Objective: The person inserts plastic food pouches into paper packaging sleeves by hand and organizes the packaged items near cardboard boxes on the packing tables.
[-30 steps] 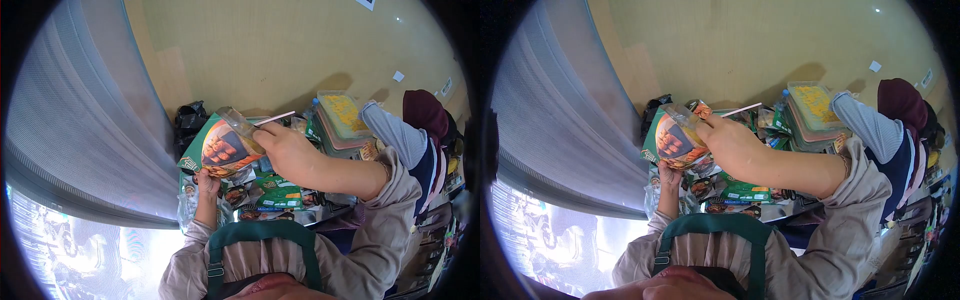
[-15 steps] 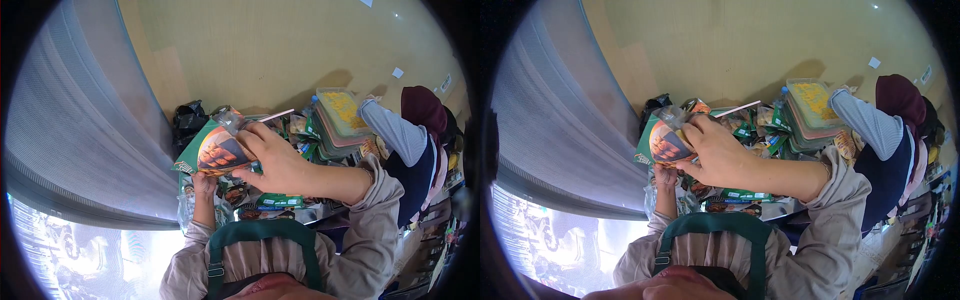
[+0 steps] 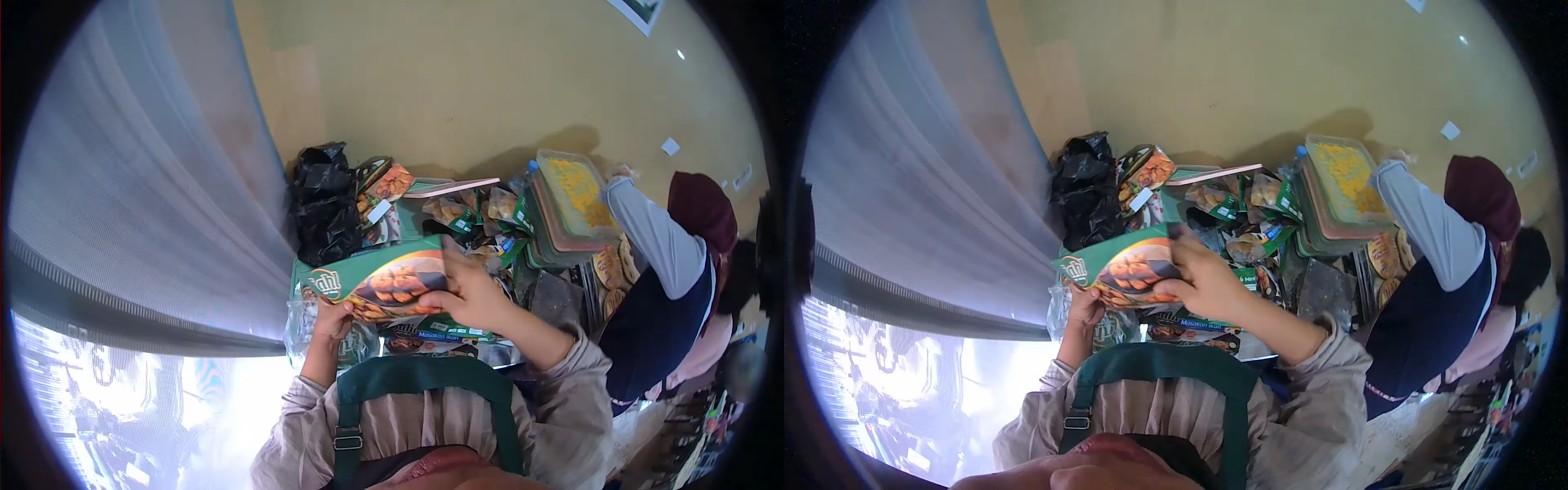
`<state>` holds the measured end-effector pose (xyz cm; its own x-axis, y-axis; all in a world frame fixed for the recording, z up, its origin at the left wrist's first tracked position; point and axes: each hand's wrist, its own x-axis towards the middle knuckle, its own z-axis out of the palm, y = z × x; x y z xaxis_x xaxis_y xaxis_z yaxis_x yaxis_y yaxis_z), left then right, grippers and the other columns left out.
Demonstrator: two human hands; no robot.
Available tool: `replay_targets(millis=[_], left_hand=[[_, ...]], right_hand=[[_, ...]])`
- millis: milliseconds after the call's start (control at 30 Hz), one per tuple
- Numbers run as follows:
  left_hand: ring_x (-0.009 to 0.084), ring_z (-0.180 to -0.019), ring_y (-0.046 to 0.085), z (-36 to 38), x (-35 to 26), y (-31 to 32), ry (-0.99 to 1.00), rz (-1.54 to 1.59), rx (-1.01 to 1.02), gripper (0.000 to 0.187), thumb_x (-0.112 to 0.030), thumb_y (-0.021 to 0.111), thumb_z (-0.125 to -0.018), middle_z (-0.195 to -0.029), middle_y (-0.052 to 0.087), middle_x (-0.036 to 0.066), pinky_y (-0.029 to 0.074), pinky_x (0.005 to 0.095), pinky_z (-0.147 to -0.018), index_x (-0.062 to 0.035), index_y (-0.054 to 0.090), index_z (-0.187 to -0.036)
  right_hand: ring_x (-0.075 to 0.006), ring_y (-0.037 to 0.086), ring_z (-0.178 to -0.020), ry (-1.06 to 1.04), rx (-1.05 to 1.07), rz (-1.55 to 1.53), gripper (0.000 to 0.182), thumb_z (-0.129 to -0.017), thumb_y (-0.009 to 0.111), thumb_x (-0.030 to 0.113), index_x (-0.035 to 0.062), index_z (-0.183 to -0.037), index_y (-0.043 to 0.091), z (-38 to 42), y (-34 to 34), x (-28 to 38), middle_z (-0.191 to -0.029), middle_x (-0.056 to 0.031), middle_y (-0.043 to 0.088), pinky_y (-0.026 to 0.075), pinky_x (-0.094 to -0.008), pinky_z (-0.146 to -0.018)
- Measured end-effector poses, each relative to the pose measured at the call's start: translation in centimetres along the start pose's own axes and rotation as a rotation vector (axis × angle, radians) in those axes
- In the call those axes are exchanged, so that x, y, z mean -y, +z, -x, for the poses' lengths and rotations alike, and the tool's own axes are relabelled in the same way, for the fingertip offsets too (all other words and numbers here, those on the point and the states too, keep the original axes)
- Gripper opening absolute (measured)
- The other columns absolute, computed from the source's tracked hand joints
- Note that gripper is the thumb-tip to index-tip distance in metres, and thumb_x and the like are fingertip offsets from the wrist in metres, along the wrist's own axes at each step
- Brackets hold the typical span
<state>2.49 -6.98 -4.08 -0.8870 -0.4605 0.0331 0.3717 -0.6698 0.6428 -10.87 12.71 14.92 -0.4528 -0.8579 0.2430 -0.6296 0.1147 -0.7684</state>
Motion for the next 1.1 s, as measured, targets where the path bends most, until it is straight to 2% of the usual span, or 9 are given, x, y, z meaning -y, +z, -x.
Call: replay_targets(millis=[67,167,333,500,667,867,933,1067,1100], left_hand=[[0.0248,-0.101,0.057,1.1,0.3,-0.3,-0.066,-0.010,0.011,0.068,-0.017,0.082,-0.060,-0.110,0.058,0.010,0.047,0.0387,-0.087,-0.0015,0.047,-0.116],[0.0224,-0.098,0.058,2.7,0.9,-0.3,-0.131,-0.014,-0.048,0.066,-0.018,0.082,-0.060,-0.108,0.059,0.009,0.048,0.0369,-0.086,-0.0017,0.049,-0.115],[0.0199,-0.099,0.058,2.9,2.3,-1.1,-0.179,0.102,-0.053,0.047,-0.008,0.076,-0.067,-0.106,0.061,0.006,0.046,0.0345,-0.088,-0.0044,0.055,-0.108],[0.0188,-0.098,0.058,1.7,2.7,-1.0,-0.223,0.114,-0.084,0.046,-0.008,0.074,-0.070,-0.107,0.061,0.005,0.047,0.0339,-0.087,-0.0054,0.053,-0.111],[0.0224,-0.109,0.052,-0.7,1.4,0.1,-0.309,0.133,-0.074,0.045,-0.025,0.056,-0.087,-0.120,0.050,0.013,0.044,0.0387,-0.092,-0.0035,0.040,-0.124],[0.0196,-0.105,0.049,-0.6,-1.8,1.6,0.251,-0.639,-0.221,0.043,-0.007,0.057,-0.084,-0.115,0.049,0.010,0.038,0.0324,-0.093,-0.0046,0.040,-0.123],[0.0217,-0.104,0.050,0.5,-3.0,0.6,0.433,-1.040,-0.250,0.046,0.001,0.061,-0.076,-0.117,0.049,0.012,0.039,0.0349,-0.090,-0.0050,0.044,-0.119],[0.0302,-0.109,0.048,2.3,-4.3,-0.9,0.374,-1.627,-0.448,0.048,-0.009,0.065,-0.073,-0.119,0.048,0.016,0.037,0.0423,-0.090,-0.0041,0.045,-0.117],[0.0331,-0.111,0.046,2.8,-4.0,-1.3,0.309,-1.780,-0.538,0.052,-0.013,0.066,-0.072,-0.120,0.047,0.017,0.035,0.0447,-0.090,-0.0043,0.045,-0.118]], right_hand=[[-0.0186,0.061,-0.085,0.195,-0.156,-0.413,0.043,-0.067,0.071,0.002,-0.0018,-0.107,0.054,1.4,1.9,-1.4,-0.098,-0.0141,0.061,0.049,-0.0305,-0.076],[-0.0207,0.061,-0.084,0.272,-0.208,-0.298,0.040,-0.068,0.070,0.002,-0.0023,-0.105,0.055,3.0,2.9,-2.7,-0.093,-0.0126,0.062,0.048,-0.0299,-0.075],[-0.0240,0.056,-0.095,-0.159,-0.375,0.409,0.026,-0.069,0.068,0.000,0.0018,-0.094,0.062,2.0,2.0,-2.1,-0.110,-0.0129,0.053,0.044,-0.0291,-0.080],[-0.0206,0.056,-0.093,0.129,-0.199,-0.279,0.024,-0.070,0.066,-0.001,0.0008,-0.093,0.063,0.4,1.6,-4.8,-0.108,-0.0114,0.054,0.043,-0.0280,-0.079],[-0.0151,0.056,-0.081,0.167,-0.209,-0.143,0.022,-0.069,0.068,0.001,0.0004,-0.091,0.064,-2.7,-0.7,-6.0,-0.086,-0.0057,0.059,0.044,-0.0269,-0.074],[-0.0182,0.056,-0.072,0.264,-0.473,-0.044,0.018,-0.067,0.067,0.002,0.0004,-0.085,0.062,-9.4,-4.8,-5.0,-0.075,-0.0079,0.055,0.044,-0.0284,-0.066],[-0.0251,0.057,-0.072,0.061,-0.584,0.366,0.017,-0.069,0.067,0.007,0.0027,-0.084,0.063,-12.1,-4.8,-6.3,-0.077,-0.0108,0.056,0.044,-0.0308,-0.065],[-0.0322,0.056,-0.074,0.015,-0.792,0.402,0.014,-0.071,0.065,0.012,0.0049,-0.083,0.062,-17.9,-2.0,-11.2,-0.080,-0.0131,0.057,0.044,-0.0390,-0.066],[-0.0231,0.056,-0.074,0.103,-0.847,0.363,0.011,-0.072,0.067,0.010,0.0016,-0.077,0.062,-19.3,-0.7,-13.1,-0.080,-0.0104,0.057,0.043,-0.0323,-0.069]])
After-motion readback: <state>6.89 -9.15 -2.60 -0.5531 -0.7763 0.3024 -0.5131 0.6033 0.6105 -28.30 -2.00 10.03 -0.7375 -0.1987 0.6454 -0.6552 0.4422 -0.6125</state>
